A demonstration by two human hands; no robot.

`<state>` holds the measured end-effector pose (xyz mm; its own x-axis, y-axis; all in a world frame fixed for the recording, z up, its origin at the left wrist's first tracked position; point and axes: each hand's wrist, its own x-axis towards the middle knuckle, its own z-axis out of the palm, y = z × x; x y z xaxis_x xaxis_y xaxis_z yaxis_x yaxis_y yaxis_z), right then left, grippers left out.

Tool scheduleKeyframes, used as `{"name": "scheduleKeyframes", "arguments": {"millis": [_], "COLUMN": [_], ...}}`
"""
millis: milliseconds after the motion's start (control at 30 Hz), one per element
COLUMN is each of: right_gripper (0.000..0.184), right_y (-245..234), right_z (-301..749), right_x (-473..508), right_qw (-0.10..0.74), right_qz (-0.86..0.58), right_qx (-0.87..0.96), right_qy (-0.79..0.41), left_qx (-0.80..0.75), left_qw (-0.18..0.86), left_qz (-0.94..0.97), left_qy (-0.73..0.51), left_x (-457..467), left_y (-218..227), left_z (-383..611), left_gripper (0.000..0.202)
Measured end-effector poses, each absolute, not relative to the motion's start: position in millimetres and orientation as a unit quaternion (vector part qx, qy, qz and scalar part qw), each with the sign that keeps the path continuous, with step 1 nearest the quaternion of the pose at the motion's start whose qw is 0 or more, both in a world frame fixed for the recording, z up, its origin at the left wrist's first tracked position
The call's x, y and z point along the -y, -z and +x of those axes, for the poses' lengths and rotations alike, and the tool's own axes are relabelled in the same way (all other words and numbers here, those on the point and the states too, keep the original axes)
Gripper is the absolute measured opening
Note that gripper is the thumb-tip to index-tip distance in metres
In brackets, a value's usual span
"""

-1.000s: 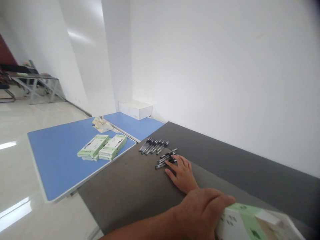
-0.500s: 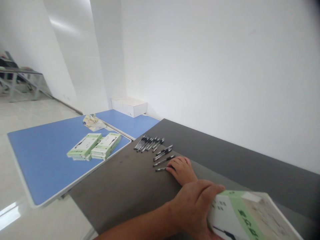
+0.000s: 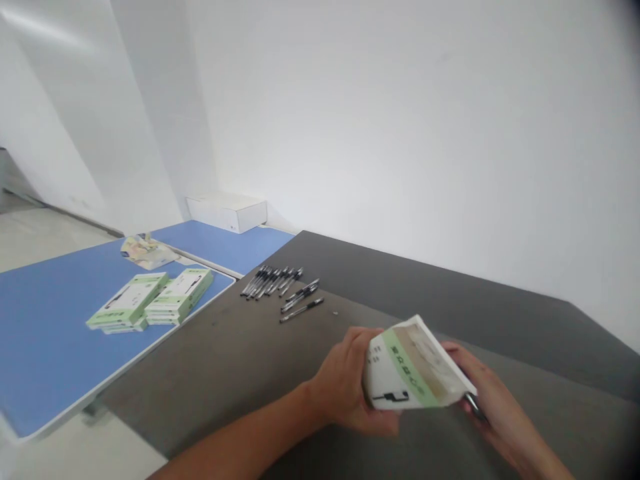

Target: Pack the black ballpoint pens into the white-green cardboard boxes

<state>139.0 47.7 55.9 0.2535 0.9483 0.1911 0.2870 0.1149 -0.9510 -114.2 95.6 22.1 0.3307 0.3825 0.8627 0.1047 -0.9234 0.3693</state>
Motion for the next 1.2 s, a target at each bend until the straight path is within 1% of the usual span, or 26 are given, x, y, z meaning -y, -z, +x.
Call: {"name": "scheduleKeyframes", "arguments": {"millis": [33, 100, 167, 233, 267, 333, 400, 467, 567, 767, 833, 933, 1033, 1200], "right_gripper": [0.027, 0.03, 0.04, 0.048, 0.049, 0.043, 0.042, 0.042, 0.041, 0.035, 0.038, 0.043, 0.041, 0.033], "right_y": [-57, -61, -65, -71, -75, -83, -91, -97, -100, -90, -88, -90, -93, -88], "right_z": [148, 159, 163, 163, 161, 156, 148, 136, 115, 90, 93, 100, 104, 106], "right_x": [-37, -19, -6, 4, 8, 17, 30, 44, 63, 66, 62, 58, 58, 55], "right_qw": [0.548, 0.583, 0.61, 0.642, 0.664, 0.705, 0.735, 0.747, 0.728, 0.644, 0.643, 0.677, 0.684, 0.601], "right_qz": [-0.573, -0.519, -0.466, -0.445, -0.44, -0.434, -0.433, -0.433, -0.452, -0.508, -0.517, -0.517, -0.525, -0.551], "right_qx": [0.467, 0.359, 0.315, 0.329, 0.341, 0.358, 0.371, 0.391, 0.424, 0.492, 0.483, 0.445, 0.441, 0.526], "right_qy": [-0.392, -0.512, -0.558, -0.53, -0.5, -0.431, -0.366, -0.319, -0.292, -0.293, -0.294, -0.277, -0.25, -0.239], "left_qx": [-0.156, -0.164, -0.174, -0.197, -0.207, -0.227, -0.243, -0.251, -0.243, -0.233, -0.234, -0.236, -0.237, -0.233], "left_qw": [0.138, 0.157, 0.168, 0.17, 0.166, 0.149, 0.121, 0.089, 0.046, 0.005, 0.001, -0.003, -0.009, -0.008], "left_qz": [0.809, 0.819, 0.834, 0.847, 0.853, 0.862, 0.869, 0.875, 0.888, 0.905, 0.907, 0.91, 0.911, 0.912], "left_qy": [-0.55, -0.527, -0.496, -0.464, -0.45, -0.428, -0.415, -0.403, -0.387, -0.356, -0.35, -0.341, -0.338, -0.338], "left_x": [-94, -89, -87, -85, -85, -84, -84, -83, -80, -71, -70, -69, -69, -68], "left_y": [-23, -27, -29, -29, -28, -27, -26, -26, -28, -29, -29, -28, -28, -27], "left_z": [-115, -118, -120, -122, -122, -122, -120, -119, -116, -111, -110, -110, -110, -111], "left_gripper": [0.111, 0.104, 0.098, 0.094, 0.093, 0.092, 0.092, 0.094, 0.097, 0.101, 0.1, 0.098, 0.097, 0.095]}}
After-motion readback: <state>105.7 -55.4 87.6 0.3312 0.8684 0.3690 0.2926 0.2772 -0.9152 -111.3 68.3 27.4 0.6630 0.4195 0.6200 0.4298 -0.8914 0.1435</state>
